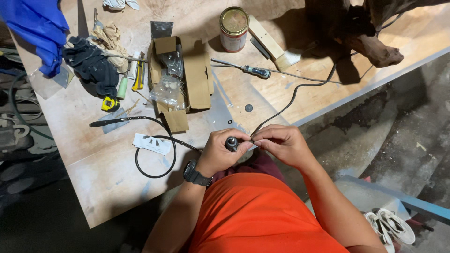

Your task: The person assembles a handheld rotary tool by attaching a small metal bit and tightening it with a screwdriver. They then place the tool on the table and open a cardboard box to retrieve additional small parts.

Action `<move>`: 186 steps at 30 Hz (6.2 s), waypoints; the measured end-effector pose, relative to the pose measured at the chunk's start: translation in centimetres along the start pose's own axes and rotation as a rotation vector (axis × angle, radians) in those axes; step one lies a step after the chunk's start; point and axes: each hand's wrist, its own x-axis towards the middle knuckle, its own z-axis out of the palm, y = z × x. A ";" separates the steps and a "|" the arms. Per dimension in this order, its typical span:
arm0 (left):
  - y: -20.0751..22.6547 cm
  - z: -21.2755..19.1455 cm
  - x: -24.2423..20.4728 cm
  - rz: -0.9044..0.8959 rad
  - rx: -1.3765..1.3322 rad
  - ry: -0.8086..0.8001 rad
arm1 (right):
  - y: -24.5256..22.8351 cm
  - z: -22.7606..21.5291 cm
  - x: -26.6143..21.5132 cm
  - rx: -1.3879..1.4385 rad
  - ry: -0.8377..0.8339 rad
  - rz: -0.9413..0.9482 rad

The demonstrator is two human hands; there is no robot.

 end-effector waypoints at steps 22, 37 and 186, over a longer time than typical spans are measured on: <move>-1.2 -1.0 0.7 -0.031 -0.044 0.063 | 0.0 2.4 0.6 -0.179 0.159 -0.223; 0.4 -1.2 2.3 0.035 -0.118 -0.090 | 2.7 1.4 -0.1 0.378 0.165 0.323; -0.2 -2.5 4.0 -0.046 0.100 -0.060 | -1.7 1.8 4.4 0.294 0.010 0.046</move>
